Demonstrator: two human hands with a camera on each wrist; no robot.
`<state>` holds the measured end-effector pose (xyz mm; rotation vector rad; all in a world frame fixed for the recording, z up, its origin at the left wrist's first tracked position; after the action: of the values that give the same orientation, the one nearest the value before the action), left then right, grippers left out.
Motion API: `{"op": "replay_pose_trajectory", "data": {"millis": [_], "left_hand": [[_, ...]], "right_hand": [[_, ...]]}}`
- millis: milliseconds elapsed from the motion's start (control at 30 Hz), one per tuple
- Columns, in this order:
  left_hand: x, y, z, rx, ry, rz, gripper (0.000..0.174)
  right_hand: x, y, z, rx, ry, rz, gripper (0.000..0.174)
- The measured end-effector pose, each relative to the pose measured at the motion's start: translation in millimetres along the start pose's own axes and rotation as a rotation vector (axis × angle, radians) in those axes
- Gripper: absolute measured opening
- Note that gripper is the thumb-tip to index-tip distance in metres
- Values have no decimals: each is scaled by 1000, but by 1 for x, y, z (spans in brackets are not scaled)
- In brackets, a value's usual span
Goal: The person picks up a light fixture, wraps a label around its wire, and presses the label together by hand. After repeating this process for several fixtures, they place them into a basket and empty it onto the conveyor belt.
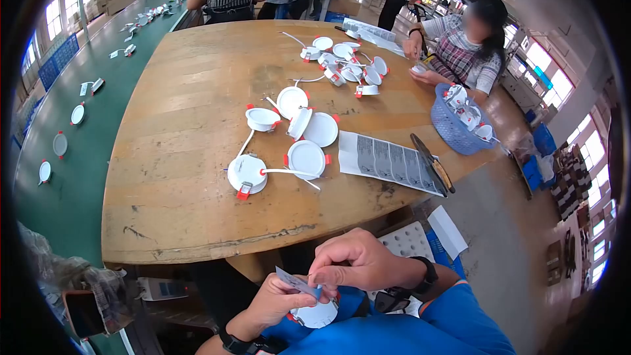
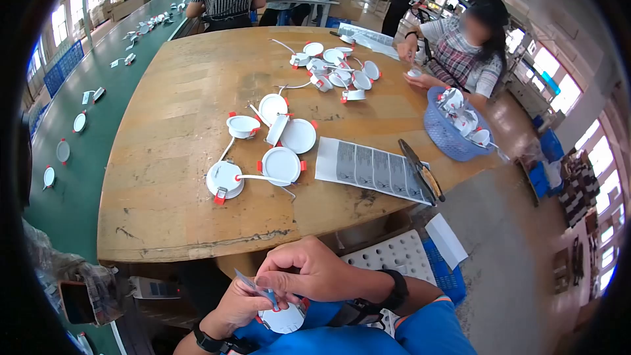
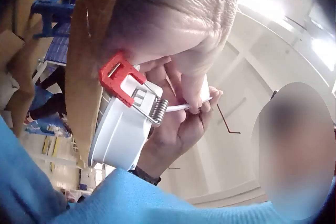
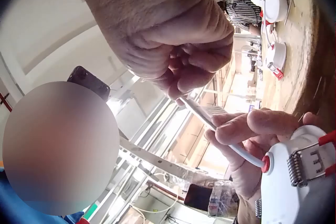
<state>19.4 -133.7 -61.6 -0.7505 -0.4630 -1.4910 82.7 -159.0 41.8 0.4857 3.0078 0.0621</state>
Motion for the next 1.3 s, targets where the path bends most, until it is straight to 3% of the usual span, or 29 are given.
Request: {"op": "replay_pose_trajectory", "data": {"millis": [267,467,567,800,1300], "left_hand": [[-5,-2,-4,84,-3,83,19],[-10,-6,-8,107,0,128,17],[-21,-4,-18,85,142,189,14],[-8,-1,-13,123,-3,40,20],[-10,1,-13,100,-65,75,20]], "right_hand": [[1,-4,5,95,-35,-13,19],[1,-3,6,77,-47,13,16],[-2,-2,1,-23,-99,76,21],[-5,-3,14,82,-86,95,22],[-9,-3,18,114,-84,140,25]]}}
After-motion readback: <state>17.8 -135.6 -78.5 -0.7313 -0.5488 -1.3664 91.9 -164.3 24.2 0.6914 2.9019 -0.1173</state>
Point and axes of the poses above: each hand's wrist, its own y-axis towards the middle knuckle, its own x-axis out of the palm, z = x × y, the point moved 9 cm from there along y, towards the middle knuckle, and after that the axes turned 7 degrees about z, right-handed, at the moved point
